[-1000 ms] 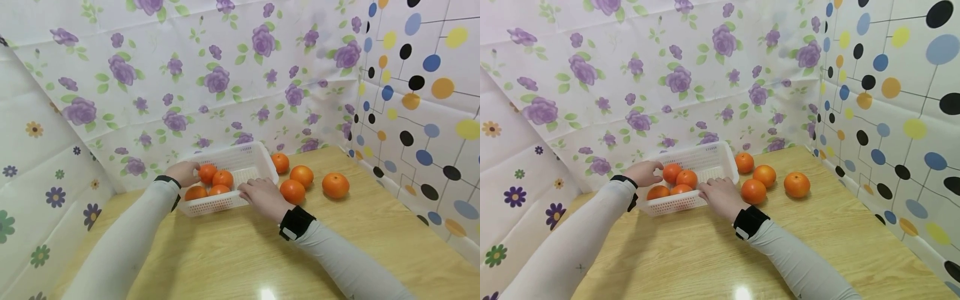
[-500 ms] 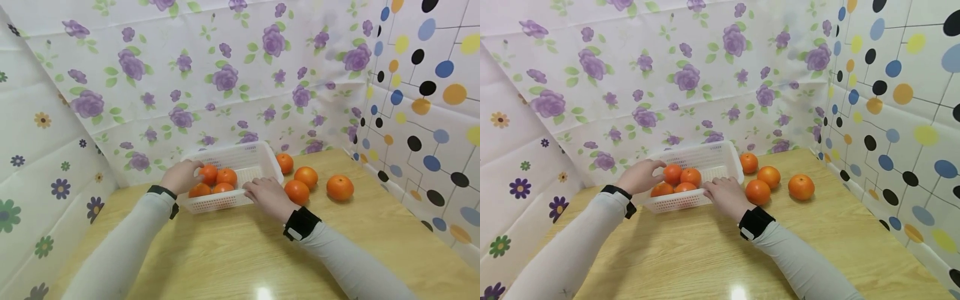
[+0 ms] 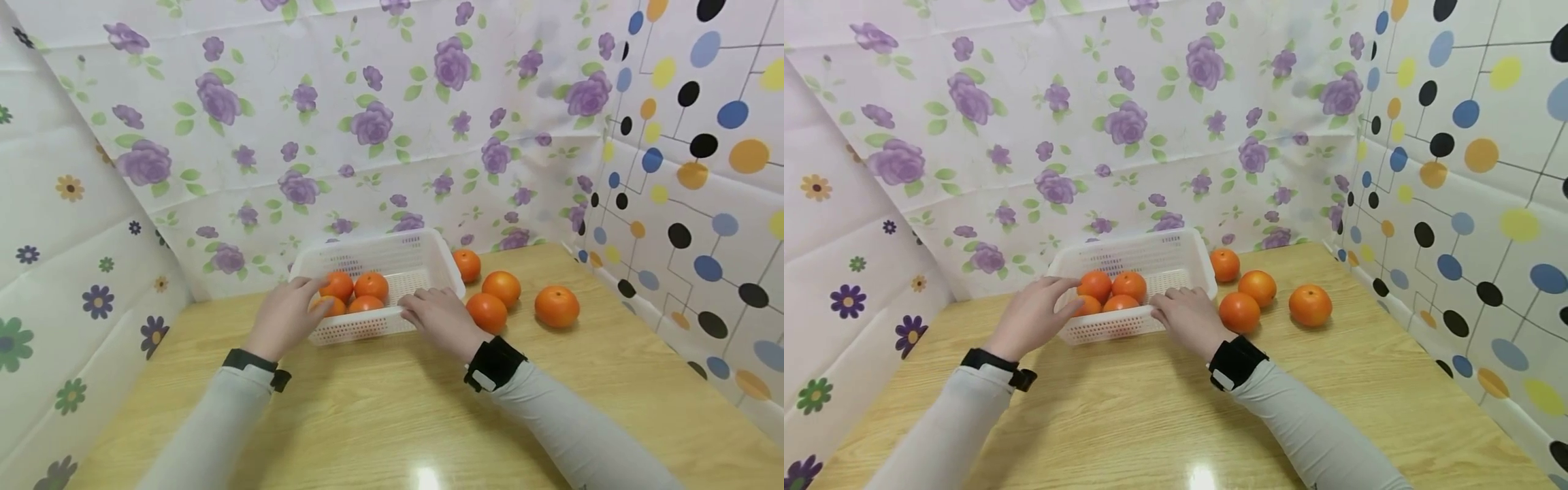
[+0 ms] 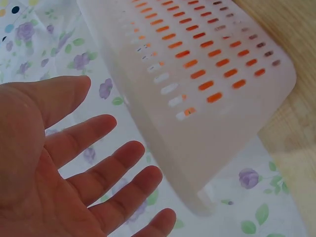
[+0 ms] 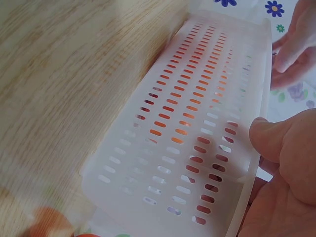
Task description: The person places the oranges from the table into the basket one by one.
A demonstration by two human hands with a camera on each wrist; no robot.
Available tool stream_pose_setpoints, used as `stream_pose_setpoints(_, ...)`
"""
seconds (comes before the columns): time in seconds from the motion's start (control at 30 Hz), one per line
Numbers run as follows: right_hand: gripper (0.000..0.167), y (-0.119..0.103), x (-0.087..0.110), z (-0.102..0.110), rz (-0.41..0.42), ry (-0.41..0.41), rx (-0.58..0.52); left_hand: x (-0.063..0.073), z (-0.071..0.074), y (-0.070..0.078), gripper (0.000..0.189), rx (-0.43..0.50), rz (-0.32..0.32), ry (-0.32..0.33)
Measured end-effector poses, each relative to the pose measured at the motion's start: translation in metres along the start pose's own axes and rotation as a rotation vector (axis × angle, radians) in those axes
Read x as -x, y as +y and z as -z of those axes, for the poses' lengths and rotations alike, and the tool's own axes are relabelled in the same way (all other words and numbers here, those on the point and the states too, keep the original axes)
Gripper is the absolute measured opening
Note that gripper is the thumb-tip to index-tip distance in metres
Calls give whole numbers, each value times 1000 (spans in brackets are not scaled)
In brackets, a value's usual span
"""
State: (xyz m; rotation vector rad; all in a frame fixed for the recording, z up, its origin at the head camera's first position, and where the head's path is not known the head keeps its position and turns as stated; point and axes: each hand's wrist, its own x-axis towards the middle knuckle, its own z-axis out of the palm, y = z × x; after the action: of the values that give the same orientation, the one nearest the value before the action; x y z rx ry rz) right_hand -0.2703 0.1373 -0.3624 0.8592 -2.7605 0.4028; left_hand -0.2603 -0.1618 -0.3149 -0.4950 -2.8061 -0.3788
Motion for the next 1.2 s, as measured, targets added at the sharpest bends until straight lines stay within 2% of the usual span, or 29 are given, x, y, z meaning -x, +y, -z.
stream_pose_setpoints(0.1,31,0,-1,-2,5,2,7,8,-5,-2,46,21,-3,24)
stream_pose_setpoints(0.33,29,3,0,-3,-15,3,1,18,-15,-2,51,41,-30,24)
stream_pose_setpoints(0.53,28,7,0,-5,8,29,-8,25,-15,-2,51,11,-69,35)
stream_pose_setpoints(0.73,28,7,-2,-7,30,46,-25,33,-15,-9,39,-54,-187,77)
stream_pose_setpoints(0.87,27,2,-5,-9,38,49,-34,39,-13,-18,29,-44,-244,115)
stream_pose_setpoints(1.03,27,1,-7,-11,19,43,-33,38,-15,-24,26,-23,-260,146)
stream_pose_setpoints(1.2,28,4,-7,-10,0,41,-1,36,-19,-23,26,14,-260,140)
